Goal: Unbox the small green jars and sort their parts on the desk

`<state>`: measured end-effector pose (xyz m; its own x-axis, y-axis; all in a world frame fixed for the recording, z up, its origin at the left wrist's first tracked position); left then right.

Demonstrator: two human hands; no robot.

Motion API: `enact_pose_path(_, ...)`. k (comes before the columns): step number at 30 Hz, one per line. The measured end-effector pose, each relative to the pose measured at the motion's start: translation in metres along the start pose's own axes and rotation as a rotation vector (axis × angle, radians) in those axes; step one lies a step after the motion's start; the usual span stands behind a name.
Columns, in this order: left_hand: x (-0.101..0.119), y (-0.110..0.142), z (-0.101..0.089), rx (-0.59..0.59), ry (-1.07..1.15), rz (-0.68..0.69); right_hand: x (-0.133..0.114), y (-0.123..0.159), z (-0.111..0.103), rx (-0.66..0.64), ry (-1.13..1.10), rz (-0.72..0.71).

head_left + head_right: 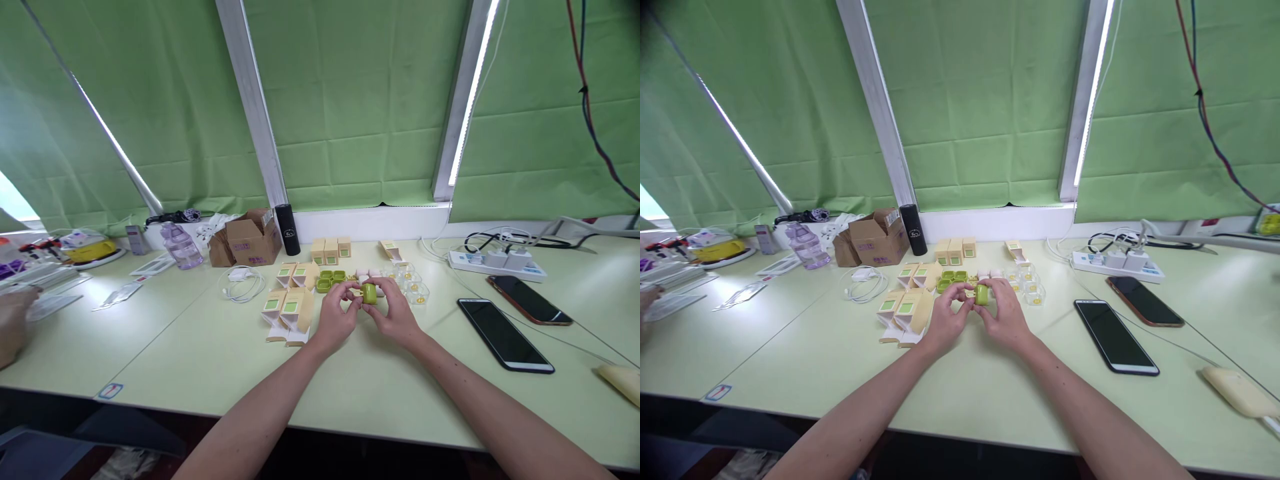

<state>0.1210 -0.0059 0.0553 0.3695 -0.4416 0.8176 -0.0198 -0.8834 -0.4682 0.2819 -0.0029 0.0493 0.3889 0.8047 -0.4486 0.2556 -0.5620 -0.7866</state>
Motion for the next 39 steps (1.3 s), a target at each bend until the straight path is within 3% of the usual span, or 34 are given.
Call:
enact_pose_path(16,0.0032,-0.0012,-0.004,0.056,-0.037,0.033,-0.0004,0.0007,0.0004,-0.011,0.015,-0.021)
enact_pose_path(39,0.0022,-0.0006,-0.0043,0.043,-0.016,0.002,-0.0001,0.0022,0.0021,-0.049,0.023,-0.09)
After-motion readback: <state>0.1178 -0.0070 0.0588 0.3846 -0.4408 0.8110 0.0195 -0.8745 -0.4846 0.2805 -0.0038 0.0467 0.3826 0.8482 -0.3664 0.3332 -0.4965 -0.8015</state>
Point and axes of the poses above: each hand's wrist, its own y-axis away from the middle knuckle, its own z-axis out of the palm, x = y × z, the point moved 5 cm from there along -y, towards the middle knuckle, and after that the axes turned 9 degrees about -z, right-handed, at the moved point
